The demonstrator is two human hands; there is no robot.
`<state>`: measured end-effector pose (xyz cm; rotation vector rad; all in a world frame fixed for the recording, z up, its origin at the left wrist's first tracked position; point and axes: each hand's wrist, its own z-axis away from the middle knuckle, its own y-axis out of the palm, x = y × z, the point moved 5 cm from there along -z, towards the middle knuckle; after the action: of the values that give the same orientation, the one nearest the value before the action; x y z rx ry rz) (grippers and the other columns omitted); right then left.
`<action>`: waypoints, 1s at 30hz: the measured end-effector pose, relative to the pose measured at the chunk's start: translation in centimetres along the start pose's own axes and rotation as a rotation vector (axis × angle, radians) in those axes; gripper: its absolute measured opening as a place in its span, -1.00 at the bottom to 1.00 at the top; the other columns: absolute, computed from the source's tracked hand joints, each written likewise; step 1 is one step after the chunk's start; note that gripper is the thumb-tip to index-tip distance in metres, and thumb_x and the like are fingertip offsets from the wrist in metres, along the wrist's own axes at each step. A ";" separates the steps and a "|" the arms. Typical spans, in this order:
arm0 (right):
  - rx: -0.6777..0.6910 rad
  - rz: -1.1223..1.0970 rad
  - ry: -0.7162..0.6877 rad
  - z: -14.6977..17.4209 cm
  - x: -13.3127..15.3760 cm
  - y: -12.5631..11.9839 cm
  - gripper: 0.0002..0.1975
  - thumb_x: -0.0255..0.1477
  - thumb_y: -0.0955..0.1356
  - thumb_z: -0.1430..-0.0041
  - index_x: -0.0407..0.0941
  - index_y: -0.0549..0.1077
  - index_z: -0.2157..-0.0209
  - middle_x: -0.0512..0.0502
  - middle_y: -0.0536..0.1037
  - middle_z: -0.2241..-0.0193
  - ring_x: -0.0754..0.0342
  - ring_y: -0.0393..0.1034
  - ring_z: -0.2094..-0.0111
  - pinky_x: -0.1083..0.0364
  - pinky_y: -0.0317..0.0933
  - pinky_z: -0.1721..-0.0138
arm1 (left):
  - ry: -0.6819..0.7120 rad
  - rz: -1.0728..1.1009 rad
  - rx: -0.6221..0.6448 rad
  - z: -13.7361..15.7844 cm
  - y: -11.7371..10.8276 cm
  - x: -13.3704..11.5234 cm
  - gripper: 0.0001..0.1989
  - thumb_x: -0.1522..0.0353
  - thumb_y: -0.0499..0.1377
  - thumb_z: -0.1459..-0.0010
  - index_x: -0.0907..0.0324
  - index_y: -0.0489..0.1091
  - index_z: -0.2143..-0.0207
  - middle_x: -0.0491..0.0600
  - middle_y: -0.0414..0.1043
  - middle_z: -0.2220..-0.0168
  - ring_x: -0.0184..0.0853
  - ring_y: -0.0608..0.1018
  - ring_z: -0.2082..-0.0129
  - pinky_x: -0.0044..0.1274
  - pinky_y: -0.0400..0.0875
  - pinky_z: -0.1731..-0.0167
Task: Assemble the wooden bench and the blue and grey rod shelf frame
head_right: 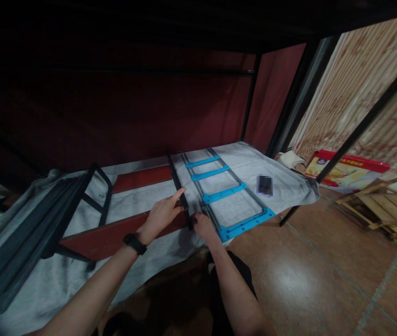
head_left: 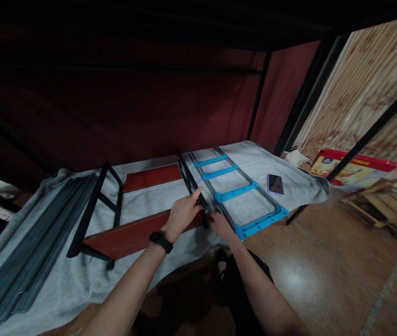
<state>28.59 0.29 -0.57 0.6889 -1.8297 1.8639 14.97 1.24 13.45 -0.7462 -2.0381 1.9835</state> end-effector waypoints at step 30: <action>-0.373 -0.547 -0.218 1.3 2.4 -2.3 -0.56 -0.46 0.24 -0.15 -0.11 0.46 -0.06 -0.16 0.59 0.07 -0.04 0.48 0.09 -0.03 0.36 0.01 | -0.055 -0.205 -0.272 9.3 -1.6 6.7 -0.71 0.30 0.04 -0.35 0.17 0.43 -0.03 0.03 0.56 0.17 -0.16 0.56 0.15 -0.34 0.33 0.10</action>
<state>28.23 -1.01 2.72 1.1423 -1.8061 1.1001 4.45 -3.62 12.89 -0.5096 -2.3411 1.6550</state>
